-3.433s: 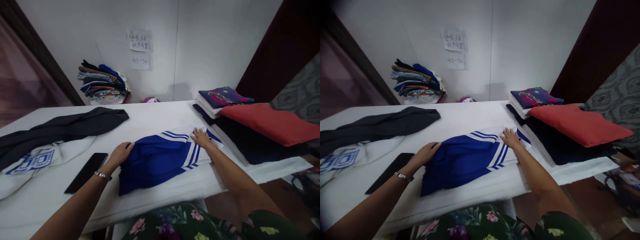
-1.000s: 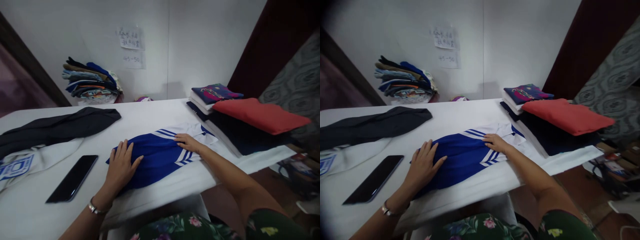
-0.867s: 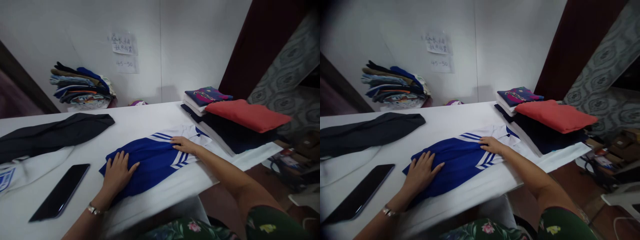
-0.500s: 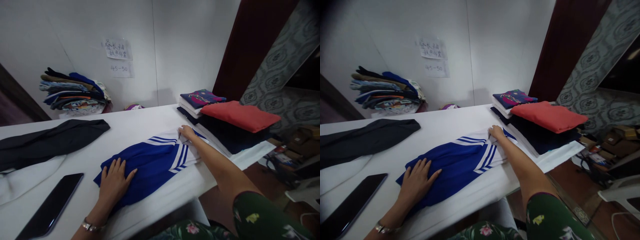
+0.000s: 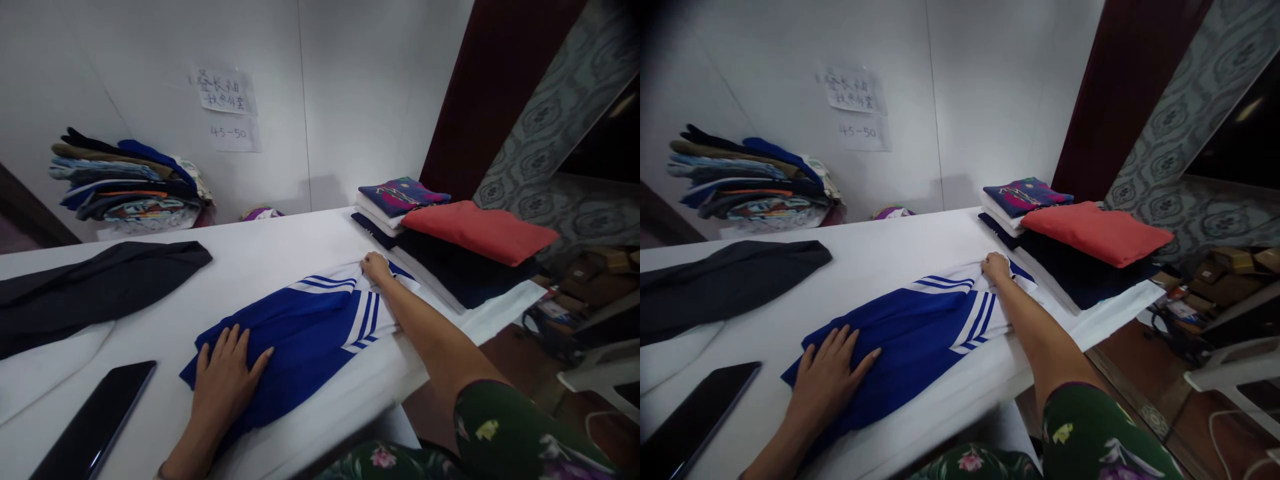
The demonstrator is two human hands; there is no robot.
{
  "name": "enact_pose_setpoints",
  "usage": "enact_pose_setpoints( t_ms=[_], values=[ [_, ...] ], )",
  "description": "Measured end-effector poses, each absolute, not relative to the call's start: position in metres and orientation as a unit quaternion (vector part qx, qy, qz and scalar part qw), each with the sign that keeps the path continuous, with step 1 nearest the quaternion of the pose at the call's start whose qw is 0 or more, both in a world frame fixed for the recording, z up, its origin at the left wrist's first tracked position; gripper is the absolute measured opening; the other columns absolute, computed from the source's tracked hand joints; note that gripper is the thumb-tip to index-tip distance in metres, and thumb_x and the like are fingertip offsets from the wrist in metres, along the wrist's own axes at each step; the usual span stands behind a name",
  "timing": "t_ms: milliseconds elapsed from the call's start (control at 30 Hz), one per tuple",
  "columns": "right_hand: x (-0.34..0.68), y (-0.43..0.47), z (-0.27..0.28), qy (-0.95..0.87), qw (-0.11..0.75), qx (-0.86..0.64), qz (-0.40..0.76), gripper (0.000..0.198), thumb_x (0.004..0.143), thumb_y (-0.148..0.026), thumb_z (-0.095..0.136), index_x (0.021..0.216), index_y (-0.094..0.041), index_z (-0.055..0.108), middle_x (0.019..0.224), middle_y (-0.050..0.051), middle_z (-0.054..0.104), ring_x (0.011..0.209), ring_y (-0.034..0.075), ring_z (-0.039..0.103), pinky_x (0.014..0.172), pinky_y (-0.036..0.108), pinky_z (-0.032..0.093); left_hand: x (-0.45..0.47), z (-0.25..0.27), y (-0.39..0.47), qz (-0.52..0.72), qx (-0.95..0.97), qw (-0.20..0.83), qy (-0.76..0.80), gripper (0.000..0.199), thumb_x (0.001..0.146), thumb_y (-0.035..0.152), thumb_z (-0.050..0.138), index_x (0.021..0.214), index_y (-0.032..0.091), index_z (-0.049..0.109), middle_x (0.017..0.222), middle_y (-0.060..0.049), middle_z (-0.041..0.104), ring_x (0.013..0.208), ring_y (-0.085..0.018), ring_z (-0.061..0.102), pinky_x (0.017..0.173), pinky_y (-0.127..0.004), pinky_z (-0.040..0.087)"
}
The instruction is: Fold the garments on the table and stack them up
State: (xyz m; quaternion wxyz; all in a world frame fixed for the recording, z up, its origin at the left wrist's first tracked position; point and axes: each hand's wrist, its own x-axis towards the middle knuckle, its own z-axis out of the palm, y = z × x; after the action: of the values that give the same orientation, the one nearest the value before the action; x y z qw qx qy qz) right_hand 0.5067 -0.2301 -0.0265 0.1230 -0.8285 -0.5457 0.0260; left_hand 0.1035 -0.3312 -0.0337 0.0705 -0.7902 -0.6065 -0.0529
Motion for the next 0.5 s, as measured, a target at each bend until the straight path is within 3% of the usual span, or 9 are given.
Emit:
enact_pose_setpoints(
  t_ms=[167,333,500],
  values=[
    [0.5,-0.228,-0.019,-0.569,0.125,-0.812,0.03,0.041,0.087,-0.021,0.046,0.126,-0.017,0.059,0.131,0.012,0.059,0.121,0.027,0.052,0.1,0.039,0.039,0.101,-0.036,-0.329,-0.055,-0.798,0.072,-0.596,0.07,0.085,0.054,0.038,0.133,0.008,0.056,0.146,-0.019,0.045,0.14,-0.033,0.034,0.114,-0.053,0.019],
    [0.48,-0.239,-0.017,-0.664,0.118,-0.738,0.033,0.052,0.094,-0.041,0.046,0.144,-0.026,0.043,0.156,0.006,0.031,0.145,0.025,0.022,0.115,0.046,0.02,0.1,-0.039,-0.327,-0.057,-0.798,0.058,-0.598,0.076,0.083,0.057,0.037,0.135,0.003,0.053,0.147,-0.02,0.044,0.141,-0.035,0.032,0.115,-0.054,0.018],
    [0.467,-0.255,-0.033,-0.745,0.046,-0.661,0.078,0.054,0.099,-0.05,0.032,0.147,-0.025,0.038,0.157,0.01,0.029,0.146,0.028,0.021,0.115,0.055,0.017,0.102,-0.038,-0.327,-0.055,-0.79,0.068,-0.606,0.077,0.082,0.057,0.037,0.135,0.004,0.053,0.147,-0.018,0.044,0.141,-0.033,0.032,0.115,-0.052,0.019]
  ],
)
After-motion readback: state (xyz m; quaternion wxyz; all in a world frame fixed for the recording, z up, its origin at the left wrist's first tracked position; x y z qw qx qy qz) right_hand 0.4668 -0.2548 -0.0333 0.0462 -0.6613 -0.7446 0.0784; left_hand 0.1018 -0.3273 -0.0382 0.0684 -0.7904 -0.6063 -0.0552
